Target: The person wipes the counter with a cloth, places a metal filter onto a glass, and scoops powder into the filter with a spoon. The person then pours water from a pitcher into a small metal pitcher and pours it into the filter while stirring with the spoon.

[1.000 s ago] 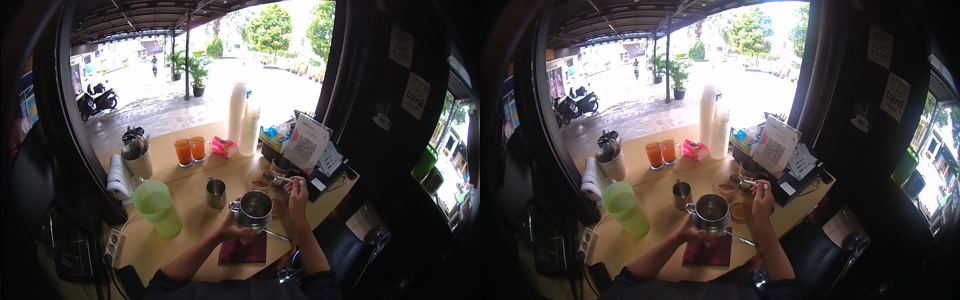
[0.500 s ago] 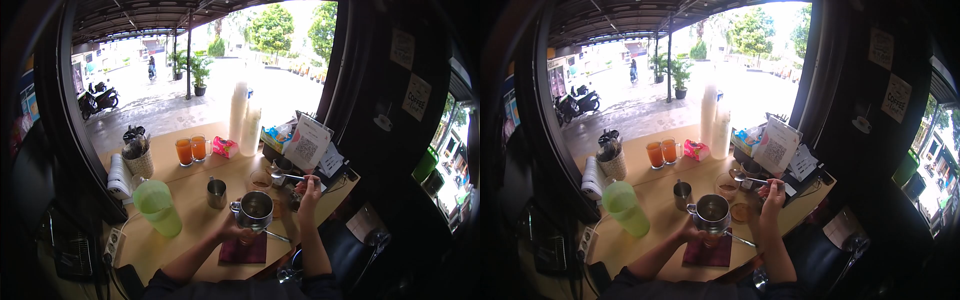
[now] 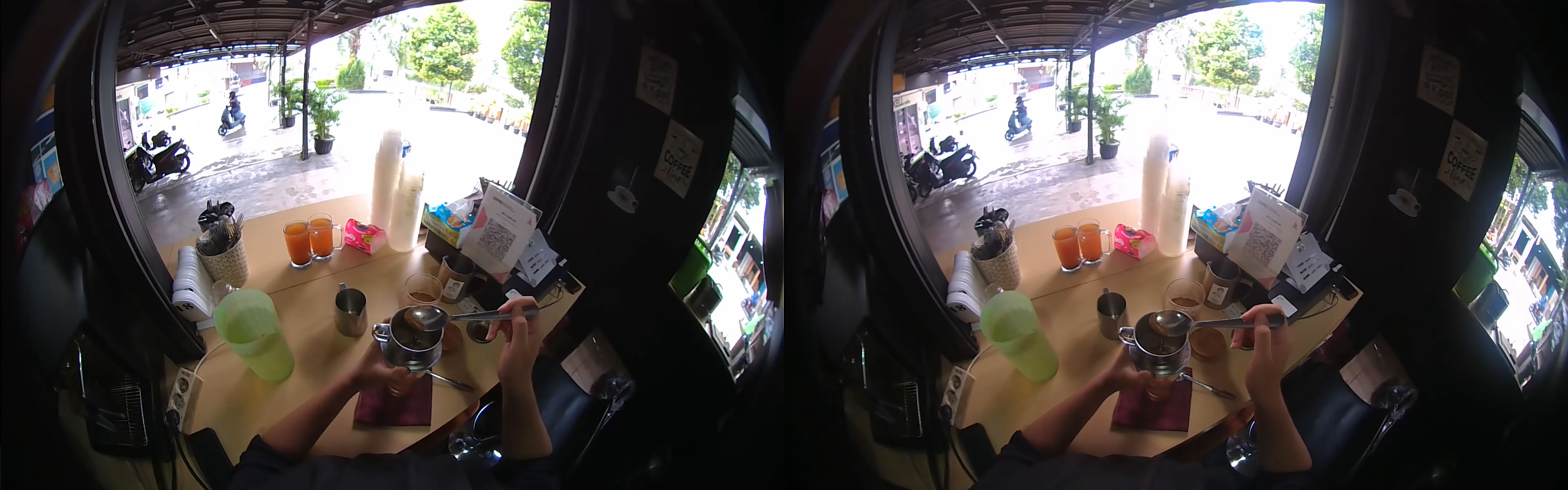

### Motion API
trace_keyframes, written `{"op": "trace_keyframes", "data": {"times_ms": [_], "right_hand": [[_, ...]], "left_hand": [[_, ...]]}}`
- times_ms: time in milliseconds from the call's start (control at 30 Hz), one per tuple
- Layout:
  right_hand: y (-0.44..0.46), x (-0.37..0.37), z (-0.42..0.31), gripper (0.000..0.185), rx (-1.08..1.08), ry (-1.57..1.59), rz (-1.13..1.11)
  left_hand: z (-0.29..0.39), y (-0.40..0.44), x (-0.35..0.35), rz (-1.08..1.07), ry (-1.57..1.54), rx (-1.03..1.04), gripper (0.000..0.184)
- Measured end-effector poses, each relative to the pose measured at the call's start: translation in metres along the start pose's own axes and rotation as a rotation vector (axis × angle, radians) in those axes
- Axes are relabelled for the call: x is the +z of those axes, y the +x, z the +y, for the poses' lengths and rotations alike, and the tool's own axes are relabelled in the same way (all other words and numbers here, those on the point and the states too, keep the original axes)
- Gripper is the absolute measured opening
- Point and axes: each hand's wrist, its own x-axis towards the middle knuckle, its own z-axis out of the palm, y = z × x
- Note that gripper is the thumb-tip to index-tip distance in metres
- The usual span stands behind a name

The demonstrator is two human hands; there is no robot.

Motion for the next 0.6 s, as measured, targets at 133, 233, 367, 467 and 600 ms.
{"op": "trace_keyframes", "data": {"times_ms": [133,233,367,467,600], "right_hand": [[-0.007,0.002,-0.002,0.017,-0.050,-0.051,-0.045],[-0.012,0.006,-0.010,0.014,-0.076,-0.108,-0.105],[-0.020,0.006,-0.016,0.011,-0.127,-0.299,-0.276],[-0.022,0.010,-0.018,0.012,-0.200,-0.400,-0.389],[-0.023,0.009,-0.015,0.007,-0.193,-0.354,-0.338]], "left_hand": [[-0.001,0.003,0.001,0.014,0.039,0.066,0.087],[-0.001,0.003,0.000,0.014,0.041,0.048,0.089],[-0.008,0.005,-0.003,0.023,0.070,0.092,0.092],[-0.004,0.004,-0.001,0.011,0.016,0.047,0.094],[-0.004,0.007,-0.001,0.016,0.052,0.124,0.094]]}}
